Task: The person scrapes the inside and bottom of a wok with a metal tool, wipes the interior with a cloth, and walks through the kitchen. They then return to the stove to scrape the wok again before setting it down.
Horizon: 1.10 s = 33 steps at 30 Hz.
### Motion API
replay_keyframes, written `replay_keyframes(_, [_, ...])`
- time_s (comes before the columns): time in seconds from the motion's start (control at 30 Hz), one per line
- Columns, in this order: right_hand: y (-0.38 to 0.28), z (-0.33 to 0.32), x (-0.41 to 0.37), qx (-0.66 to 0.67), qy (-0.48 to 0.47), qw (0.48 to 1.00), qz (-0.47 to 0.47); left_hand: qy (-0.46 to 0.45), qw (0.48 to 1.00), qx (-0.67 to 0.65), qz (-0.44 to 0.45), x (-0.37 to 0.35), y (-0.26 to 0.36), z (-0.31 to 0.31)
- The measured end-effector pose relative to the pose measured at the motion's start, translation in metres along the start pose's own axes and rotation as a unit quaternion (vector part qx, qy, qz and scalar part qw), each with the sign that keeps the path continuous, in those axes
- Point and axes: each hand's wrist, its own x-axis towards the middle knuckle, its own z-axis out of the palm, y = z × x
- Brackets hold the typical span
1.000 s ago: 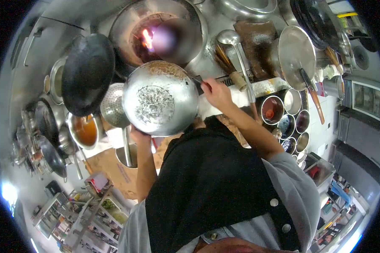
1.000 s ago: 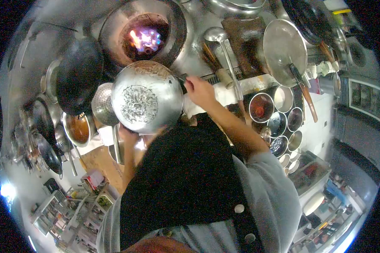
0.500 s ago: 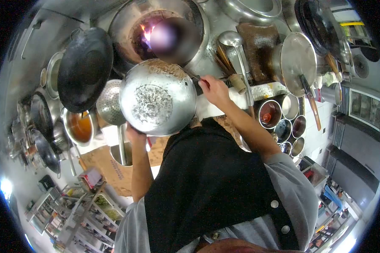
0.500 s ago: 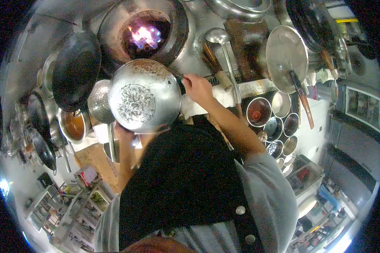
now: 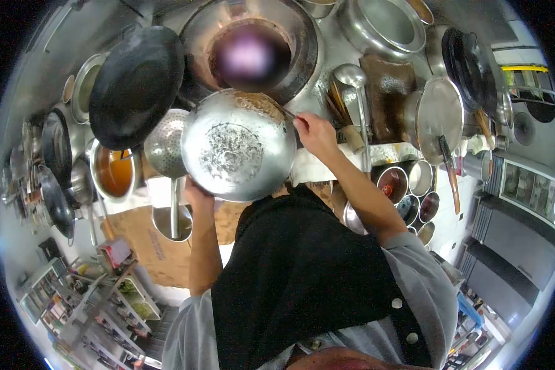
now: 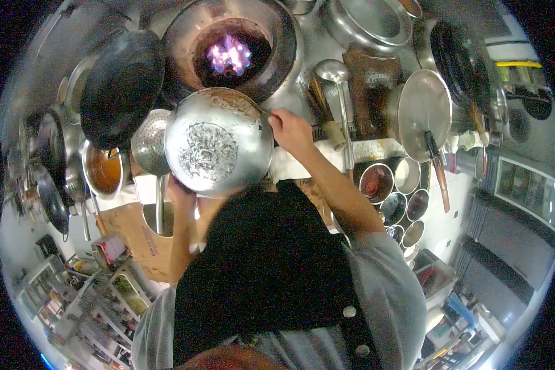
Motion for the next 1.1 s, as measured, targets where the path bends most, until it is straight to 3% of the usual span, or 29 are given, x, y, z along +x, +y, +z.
replay_keyframes(0.17, [0.019, -0.014, -0.025, 0.052, -0.003, 0.999, 0.006, 0.003, 1.0, -0.001, -0.017, 0.002, 0.0, 0.0])
replay_keyframes(0.37, [-0.002, -0.012, 0.035, 0.001, -0.018, 0.999, -0.033, -0.013, 1.0, -0.005, -0.011, 0.003, 0.0, -0.003])
replay_keyframes(0.47, [0.017, -0.022, 0.001, 0.017, -0.043, 0.998, 0.032, -0.019, 0.999, -0.021, -0.016, 0.007, 0.004, -0.005])
replay_keyframes(0.63, [0.032, -0.015, 0.017, 0.028, -0.042, 0.998, -0.039, -0.04, 0.999, -0.003, -0.014, 0.004, 0.003, -0.003])
replay_keyframes(0.8, [0.031, -0.01, 0.012, 0.072, -0.051, 0.996, 0.006, 0.02, 1.0, 0.018, -0.013, -0.001, 0.005, 0.002])
replay_keyframes(0.87, [0.04, -0.019, -0.012, 0.111, -0.034, 0.993, 0.029, -0.002, 1.0, 0.019, -0.017, -0.002, 0.007, 0.0])
replay_keyframes(1.1, [0.036, 0.0, 0.03, 0.101, -0.05, 0.994, -0.007, 0.037, 0.997, 0.069, -0.009, 0.004, 0.012, 0.006])
